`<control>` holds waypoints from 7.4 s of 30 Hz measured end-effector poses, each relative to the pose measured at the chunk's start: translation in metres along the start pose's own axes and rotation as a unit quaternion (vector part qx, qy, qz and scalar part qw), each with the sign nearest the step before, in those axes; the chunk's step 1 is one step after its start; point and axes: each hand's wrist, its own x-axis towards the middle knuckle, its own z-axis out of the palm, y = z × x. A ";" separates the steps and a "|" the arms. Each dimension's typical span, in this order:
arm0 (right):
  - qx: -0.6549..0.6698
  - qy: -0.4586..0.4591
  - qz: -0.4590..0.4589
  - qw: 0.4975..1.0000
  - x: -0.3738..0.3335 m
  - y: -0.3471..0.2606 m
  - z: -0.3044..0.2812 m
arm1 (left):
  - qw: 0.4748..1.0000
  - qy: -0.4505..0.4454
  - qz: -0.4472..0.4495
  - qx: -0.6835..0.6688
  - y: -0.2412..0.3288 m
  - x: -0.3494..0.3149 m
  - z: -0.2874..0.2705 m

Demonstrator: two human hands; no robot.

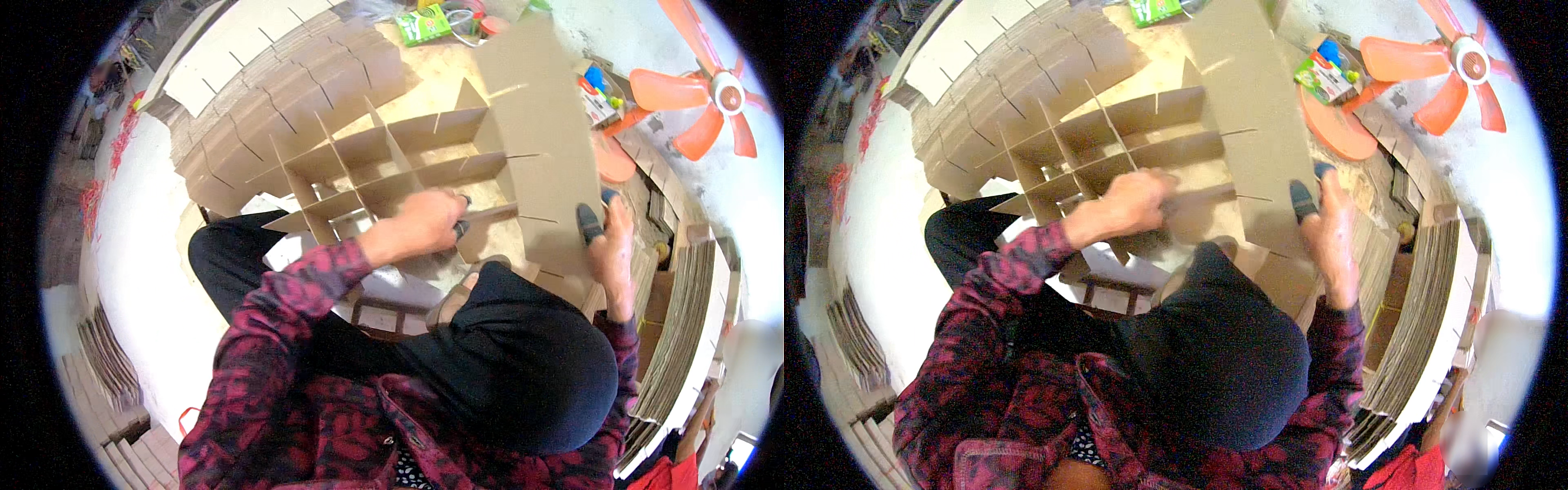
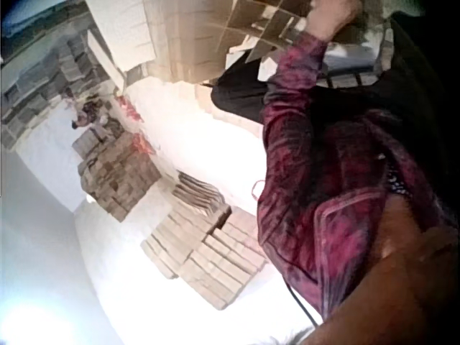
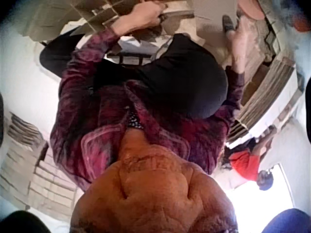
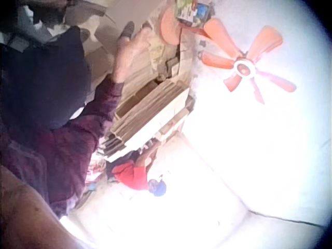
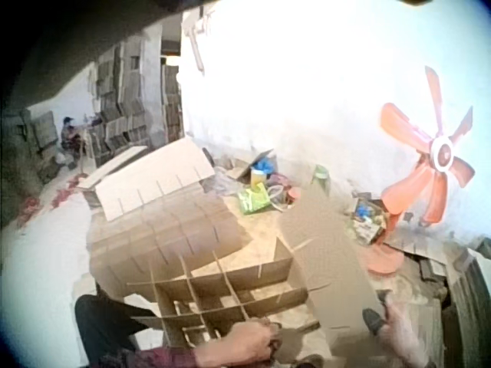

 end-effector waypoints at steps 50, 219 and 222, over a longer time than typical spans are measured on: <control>-0.071 -0.131 -0.152 0.977 0.054 -0.008 0.143 | 0.986 0.077 0.076 -0.129 -0.019 0.004 0.033; -0.054 -0.039 -0.061 0.996 0.131 -0.076 0.158 | 0.980 0.195 0.046 0.004 -0.134 0.131 -0.048; -0.049 -0.063 -0.023 0.997 0.125 -0.048 0.184 | 0.981 0.187 0.049 -0.027 -0.115 0.128 -0.048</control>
